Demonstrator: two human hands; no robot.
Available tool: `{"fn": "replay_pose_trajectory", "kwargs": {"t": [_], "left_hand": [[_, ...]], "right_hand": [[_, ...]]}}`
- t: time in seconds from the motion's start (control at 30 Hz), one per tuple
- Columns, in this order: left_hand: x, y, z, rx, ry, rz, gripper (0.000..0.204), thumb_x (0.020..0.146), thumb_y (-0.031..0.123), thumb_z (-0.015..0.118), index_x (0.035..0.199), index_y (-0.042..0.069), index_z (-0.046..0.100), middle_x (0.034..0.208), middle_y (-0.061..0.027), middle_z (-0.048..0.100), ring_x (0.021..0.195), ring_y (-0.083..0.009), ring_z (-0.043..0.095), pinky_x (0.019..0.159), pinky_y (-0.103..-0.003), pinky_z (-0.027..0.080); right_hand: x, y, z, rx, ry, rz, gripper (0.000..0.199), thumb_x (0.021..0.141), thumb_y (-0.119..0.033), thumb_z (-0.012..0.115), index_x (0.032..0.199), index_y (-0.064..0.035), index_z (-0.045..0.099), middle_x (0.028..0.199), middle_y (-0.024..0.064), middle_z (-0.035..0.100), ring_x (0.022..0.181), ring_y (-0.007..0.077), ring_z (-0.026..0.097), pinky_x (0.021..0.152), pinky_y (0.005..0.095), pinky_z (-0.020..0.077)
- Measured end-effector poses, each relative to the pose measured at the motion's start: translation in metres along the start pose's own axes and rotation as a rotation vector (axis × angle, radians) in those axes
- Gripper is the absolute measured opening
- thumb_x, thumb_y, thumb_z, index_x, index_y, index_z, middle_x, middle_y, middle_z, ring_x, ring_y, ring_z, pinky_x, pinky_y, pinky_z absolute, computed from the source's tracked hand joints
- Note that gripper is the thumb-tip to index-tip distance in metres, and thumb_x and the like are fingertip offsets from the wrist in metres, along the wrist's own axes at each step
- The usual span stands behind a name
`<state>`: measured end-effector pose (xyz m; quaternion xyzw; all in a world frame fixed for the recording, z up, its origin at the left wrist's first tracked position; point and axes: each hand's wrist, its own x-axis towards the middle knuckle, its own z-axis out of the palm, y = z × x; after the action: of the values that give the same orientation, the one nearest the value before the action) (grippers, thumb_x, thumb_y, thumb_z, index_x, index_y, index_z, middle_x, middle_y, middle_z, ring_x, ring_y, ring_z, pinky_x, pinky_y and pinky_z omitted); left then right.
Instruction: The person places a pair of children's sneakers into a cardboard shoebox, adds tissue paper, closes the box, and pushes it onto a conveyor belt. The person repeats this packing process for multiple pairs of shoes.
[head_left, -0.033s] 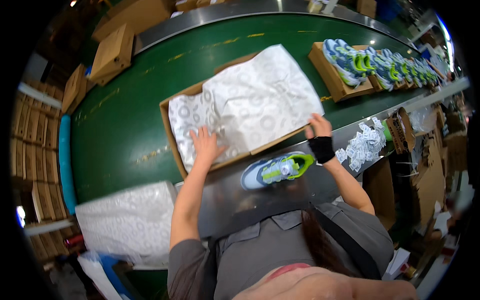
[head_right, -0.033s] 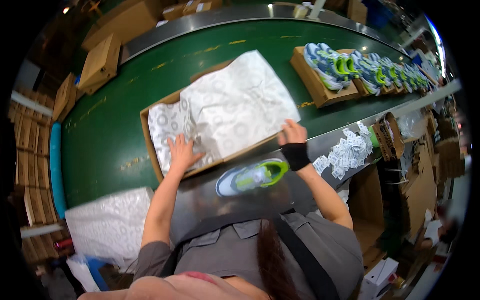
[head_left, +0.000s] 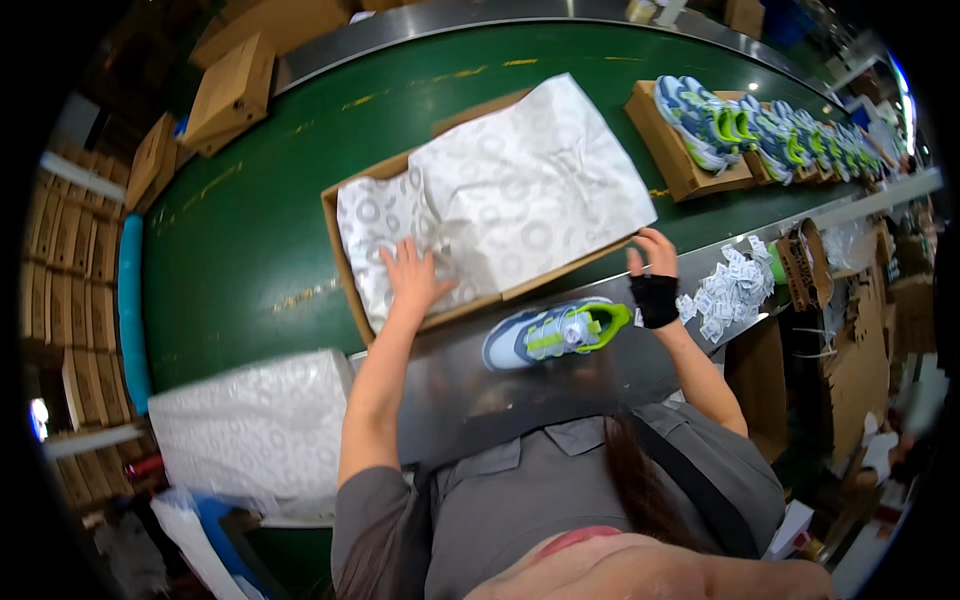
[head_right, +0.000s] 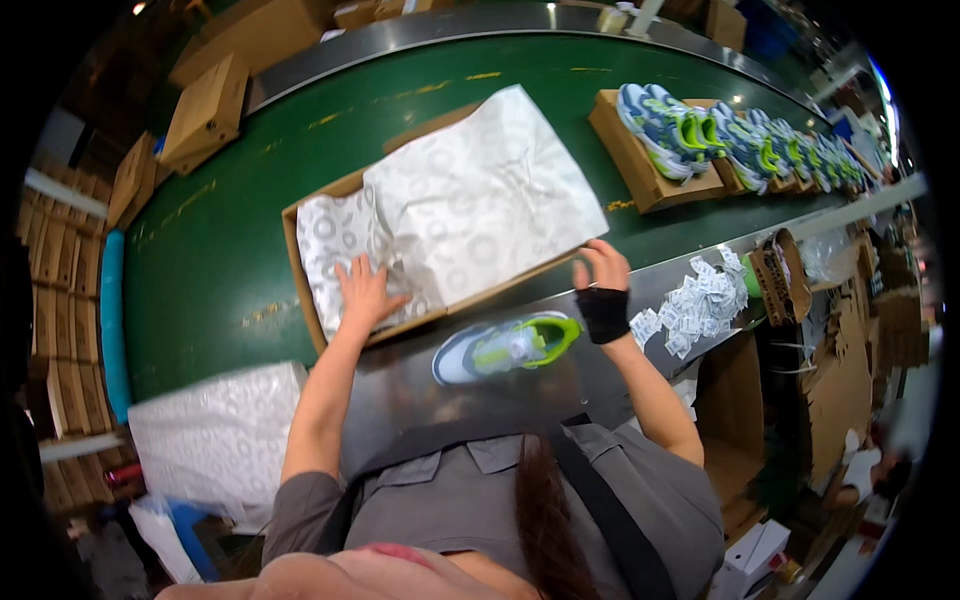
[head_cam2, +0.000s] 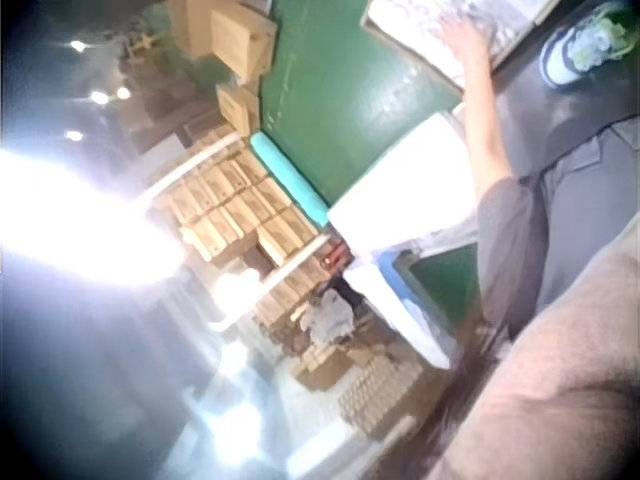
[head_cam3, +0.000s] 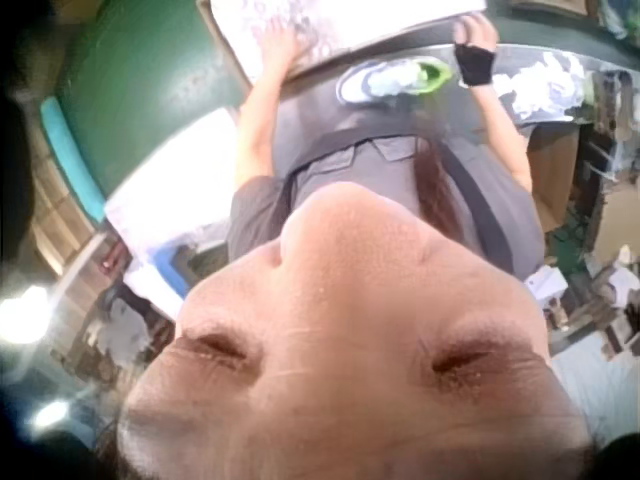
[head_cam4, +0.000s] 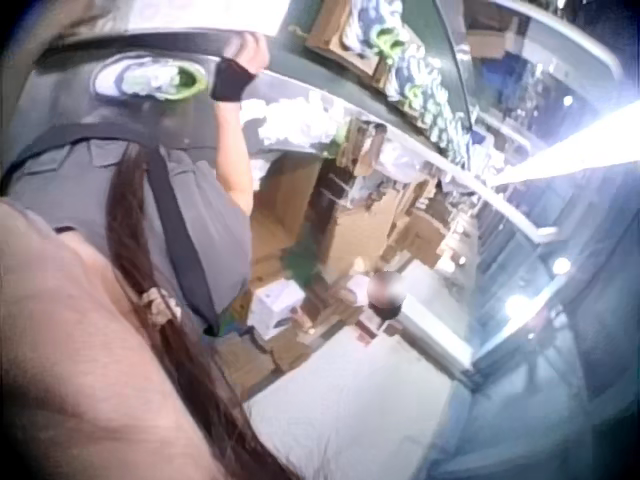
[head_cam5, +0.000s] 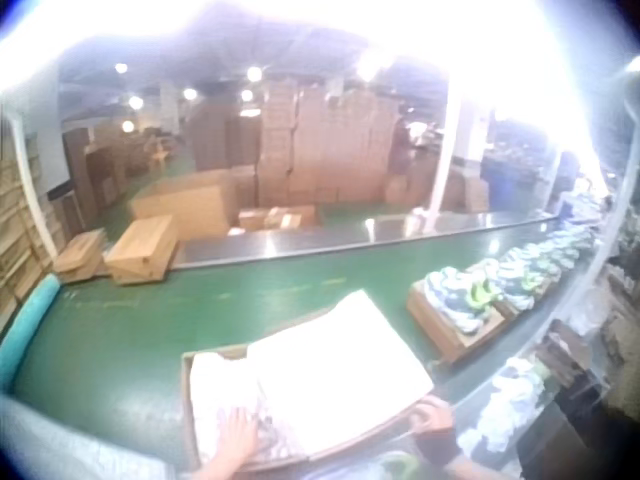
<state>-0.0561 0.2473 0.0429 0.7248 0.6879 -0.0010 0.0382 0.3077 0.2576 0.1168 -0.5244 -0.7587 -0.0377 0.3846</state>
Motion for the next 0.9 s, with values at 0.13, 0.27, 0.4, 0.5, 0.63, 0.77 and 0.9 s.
{"fn": "replay_pose_trajectory", "kwargs": {"t": [0.13,0.27,0.4,0.5,0.63,0.77,0.9], "left_hand": [[-0.014,0.016,-0.017,-0.234,0.267,-0.012,0.063,0.066,0.045,0.068,0.110,0.003,0.054,0.127,-0.0228,0.038,0.121,-0.0347,0.033,0.095,-0.056,0.025],[-0.069,0.050,-0.046,-0.717,0.220,0.411,0.058,0.061,0.031,0.077,0.105,0.000,0.055,0.098,-0.0138,0.060,0.082,-0.0263,0.060,0.072,-0.034,0.049],[-0.109,0.079,-0.036,-0.563,0.056,0.441,0.088,0.060,0.044,0.074,0.125,0.000,0.035,0.123,-0.0216,0.043,0.111,-0.0379,0.043,0.093,-0.041,0.037],[-0.112,0.071,-0.058,-1.275,-0.283,0.152,0.067,0.062,0.019,0.076,0.119,0.003,0.045,0.117,-0.0110,0.050,0.108,-0.0212,0.048,0.091,-0.034,0.039],[-0.109,0.047,-0.059,-1.810,0.014,-0.244,0.055,0.065,0.018,0.074,0.110,-0.002,0.048,0.099,-0.0099,0.057,0.086,-0.0165,0.056,0.075,-0.029,0.047],[-0.042,0.000,-0.068,-2.046,0.356,-0.501,0.052,0.085,0.037,0.054,0.109,-0.008,0.044,0.099,-0.0146,0.056,0.085,-0.0225,0.058,0.074,-0.035,0.049],[0.011,-0.022,-0.012,-2.153,0.074,-0.585,0.052,0.087,0.038,0.049,0.115,-0.005,0.042,0.105,-0.0171,0.055,0.093,-0.0273,0.057,0.076,-0.043,0.049]], "right_hand": [[-0.091,0.062,0.009,0.334,-0.323,0.732,0.026,0.083,-0.028,0.055,0.086,-0.0023,0.056,0.080,0.0105,0.060,0.074,0.0247,0.057,0.067,0.0348,0.0443],[-0.120,0.059,0.022,0.867,-0.659,1.399,0.040,0.083,-0.047,0.050,0.093,-0.0096,0.061,0.082,0.0021,0.061,0.073,0.0135,0.056,0.061,0.0288,0.0433],[-0.054,-0.008,-0.002,0.982,-0.981,1.048,0.033,0.084,-0.035,0.050,0.099,-0.0074,0.060,0.078,-0.0005,0.058,0.066,0.0091,0.050,0.059,0.0250,0.0427],[-0.022,-0.054,-0.016,1.121,-0.975,0.783,0.032,0.084,-0.018,0.051,0.112,-0.0029,0.053,0.081,0.0037,0.057,0.070,0.0095,0.051,0.061,0.0234,0.0428],[-0.004,-0.089,-0.018,1.235,-1.046,0.444,0.041,0.081,-0.013,0.059,0.118,-0.0010,0.047,0.094,0.0078,0.059,0.085,0.0125,0.056,0.077,0.0270,0.0455],[-0.039,-0.071,0.033,0.964,-1.091,0.710,0.048,0.080,-0.021,0.064,0.120,-0.0016,0.045,0.100,0.0090,0.058,0.094,0.0145,0.055,0.082,0.0277,0.0440],[-0.033,-0.083,0.052,1.035,-0.923,0.957,0.052,0.078,-0.030,0.064,0.117,-0.0010,0.046,0.096,0.0084,0.057,0.090,0.0154,0.055,0.077,0.0275,0.0441]]}}
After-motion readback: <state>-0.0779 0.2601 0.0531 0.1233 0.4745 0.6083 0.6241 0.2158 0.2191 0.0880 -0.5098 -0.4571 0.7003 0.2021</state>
